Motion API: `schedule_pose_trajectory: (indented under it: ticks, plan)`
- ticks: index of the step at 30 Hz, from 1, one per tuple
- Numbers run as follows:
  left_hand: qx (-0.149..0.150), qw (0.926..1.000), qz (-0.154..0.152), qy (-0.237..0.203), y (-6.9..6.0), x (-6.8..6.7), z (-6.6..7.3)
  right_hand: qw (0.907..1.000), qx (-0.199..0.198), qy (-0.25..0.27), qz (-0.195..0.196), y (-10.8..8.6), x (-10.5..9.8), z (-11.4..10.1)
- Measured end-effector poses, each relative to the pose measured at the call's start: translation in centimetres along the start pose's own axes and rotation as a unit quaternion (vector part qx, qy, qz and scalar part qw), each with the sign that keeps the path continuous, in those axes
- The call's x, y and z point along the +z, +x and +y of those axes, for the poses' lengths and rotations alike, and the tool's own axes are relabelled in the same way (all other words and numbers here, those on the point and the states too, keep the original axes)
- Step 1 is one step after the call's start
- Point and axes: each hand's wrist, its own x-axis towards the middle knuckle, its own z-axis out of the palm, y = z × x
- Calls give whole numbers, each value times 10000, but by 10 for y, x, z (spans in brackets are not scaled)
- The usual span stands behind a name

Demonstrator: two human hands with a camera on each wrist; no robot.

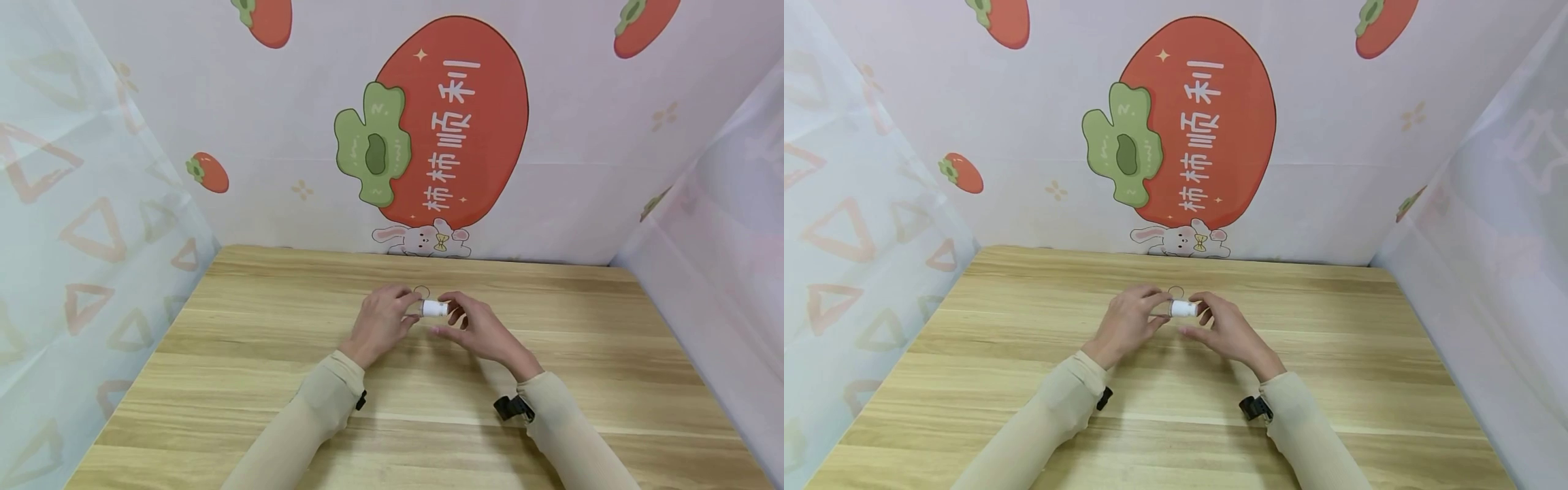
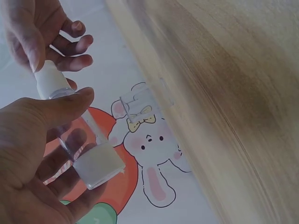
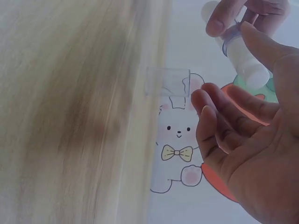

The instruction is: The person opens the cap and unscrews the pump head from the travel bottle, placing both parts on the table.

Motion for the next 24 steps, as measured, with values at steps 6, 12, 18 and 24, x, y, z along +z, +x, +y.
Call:
schedule_pose_trajectory:
  ticks: [6, 12, 18, 24]
  plan:
    - [160, 9991, 68, 396, 1, 0, 2, 9999, -31, 22, 121, 1, 1, -3]
    - [183, 9981, 76, 581, 2, 0, 4, 9997, -53, 111, 193, 2, 2, -5]
    - [159, 9982, 103, 569, 1, -1, 5, 9993, -22, 227, 294, 3, 4, -6]
    - [141, 9983, 188, 537, -1, 0, 6, 9981, -96, 444, 423, 4, 6, -8]
